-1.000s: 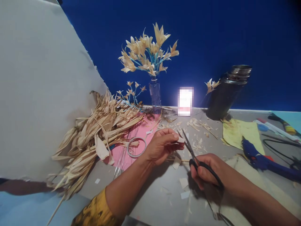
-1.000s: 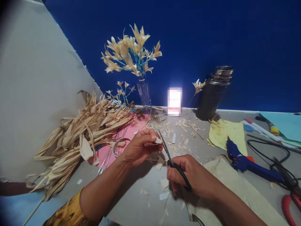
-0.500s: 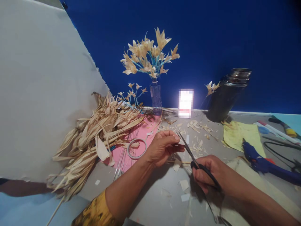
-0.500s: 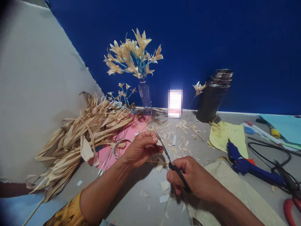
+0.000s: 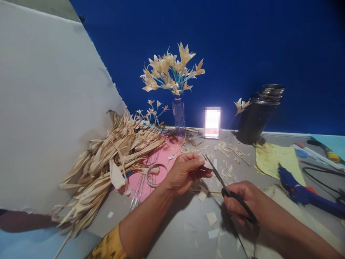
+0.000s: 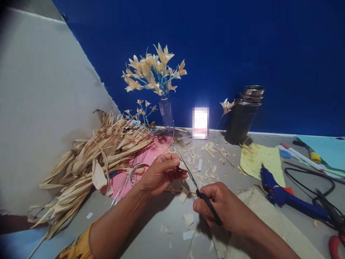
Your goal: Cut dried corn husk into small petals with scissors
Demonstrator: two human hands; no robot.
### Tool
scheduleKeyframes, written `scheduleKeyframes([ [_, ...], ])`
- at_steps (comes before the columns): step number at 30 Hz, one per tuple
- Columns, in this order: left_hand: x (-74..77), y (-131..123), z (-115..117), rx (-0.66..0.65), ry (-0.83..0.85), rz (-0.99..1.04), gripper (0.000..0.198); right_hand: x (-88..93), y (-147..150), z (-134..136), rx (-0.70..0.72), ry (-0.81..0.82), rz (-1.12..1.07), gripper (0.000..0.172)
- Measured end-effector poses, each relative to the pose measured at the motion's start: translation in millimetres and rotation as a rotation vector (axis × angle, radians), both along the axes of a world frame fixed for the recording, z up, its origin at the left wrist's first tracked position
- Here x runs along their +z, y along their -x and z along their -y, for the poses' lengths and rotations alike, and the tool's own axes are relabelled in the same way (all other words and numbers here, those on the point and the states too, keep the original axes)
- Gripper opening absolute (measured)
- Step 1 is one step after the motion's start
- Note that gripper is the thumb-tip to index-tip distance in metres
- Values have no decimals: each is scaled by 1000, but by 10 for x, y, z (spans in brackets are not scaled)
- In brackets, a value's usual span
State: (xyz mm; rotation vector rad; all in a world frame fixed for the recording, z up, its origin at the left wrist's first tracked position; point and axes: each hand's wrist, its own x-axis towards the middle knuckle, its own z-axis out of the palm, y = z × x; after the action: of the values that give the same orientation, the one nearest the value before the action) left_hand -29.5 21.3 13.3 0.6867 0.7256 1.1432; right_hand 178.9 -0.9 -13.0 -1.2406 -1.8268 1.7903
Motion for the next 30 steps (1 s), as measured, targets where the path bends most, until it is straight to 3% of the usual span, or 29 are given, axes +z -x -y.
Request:
scheduleKeyframes([
  [11, 27, 44, -17, 15, 14, -97, 38, 7, -3, 7, -16, 63, 18, 41],
  [17, -3, 22, -7, 58, 13, -105, 38, -7, 42, 30, -112, 141, 8, 42],
  [23, -114, -71, 32, 127, 80, -39, 37, -20, 37, -61, -101, 5, 2, 54],
  [26, -134, -108, 51, 110, 109, 8, 38, -15, 45, -97, -191, -36, -104, 50],
  [30, -158, -156, 88, 62, 129, -2, 36, -10, 75, -81, -447, -35, -268, 38],
])
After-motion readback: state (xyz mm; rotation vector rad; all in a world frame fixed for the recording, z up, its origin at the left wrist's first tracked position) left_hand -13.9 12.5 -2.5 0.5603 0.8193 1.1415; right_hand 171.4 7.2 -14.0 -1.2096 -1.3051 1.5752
